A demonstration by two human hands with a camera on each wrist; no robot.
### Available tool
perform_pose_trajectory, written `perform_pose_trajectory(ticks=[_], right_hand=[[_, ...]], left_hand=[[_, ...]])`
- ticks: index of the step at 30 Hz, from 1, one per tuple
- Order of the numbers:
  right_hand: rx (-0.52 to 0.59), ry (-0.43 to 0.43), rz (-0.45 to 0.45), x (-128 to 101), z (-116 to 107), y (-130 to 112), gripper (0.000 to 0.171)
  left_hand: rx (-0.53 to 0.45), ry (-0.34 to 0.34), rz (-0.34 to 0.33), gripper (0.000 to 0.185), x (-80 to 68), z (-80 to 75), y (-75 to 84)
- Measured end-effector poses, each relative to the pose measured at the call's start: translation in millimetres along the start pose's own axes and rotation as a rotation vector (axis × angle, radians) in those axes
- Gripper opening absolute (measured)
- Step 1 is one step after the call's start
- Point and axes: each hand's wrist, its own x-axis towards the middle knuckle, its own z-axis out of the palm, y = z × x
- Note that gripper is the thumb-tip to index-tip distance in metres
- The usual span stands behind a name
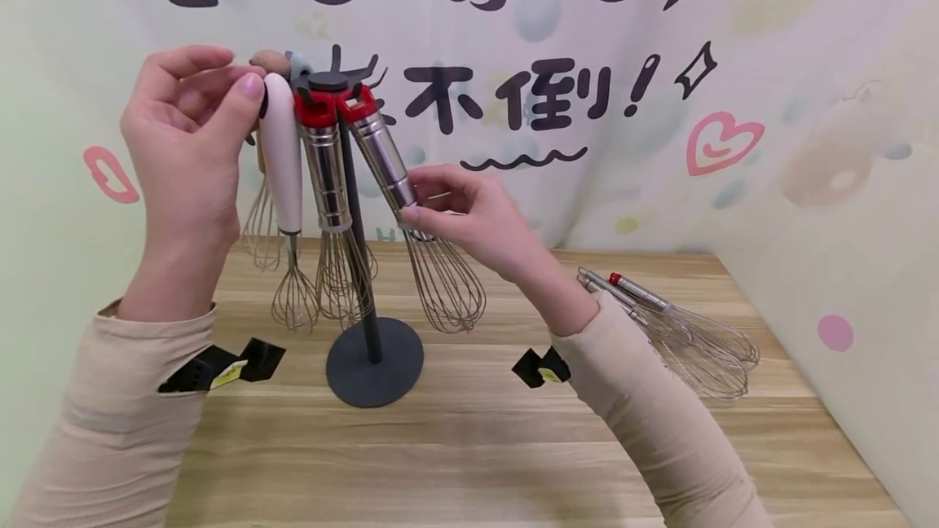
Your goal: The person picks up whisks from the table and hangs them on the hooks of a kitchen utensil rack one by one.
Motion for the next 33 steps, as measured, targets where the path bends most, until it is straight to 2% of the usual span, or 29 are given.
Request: perform_pose_trajectory(ticks=[11, 20, 26, 33], right_hand=[[0.058, -0.008, 0.018, 6.4, 11.2, 1.6, 0.035], [0.046, -0.01, 0.025, 7.4, 16.4, 2.6, 0.033], [0.049, -0.01, 0.034, 7.8, 17.8, 3.4, 0.033], [0.069, -0.016, 0.03, 7.7, 21.0, 2.9, 0.032]], left_hand=[[-0.012, 0.013, 0.011, 0.023, -0.4, -3.8, 2.5], [-0.012, -0.027, 0.045, 0.018, -2.8, -4.8, 2.3], [-0.041, -0.029, 0.044, 0.015, -3.7, -5.2, 4.5], [-0.047, -0.001, 0.117, 0.014, -6.0, -2.9, 9.4]])
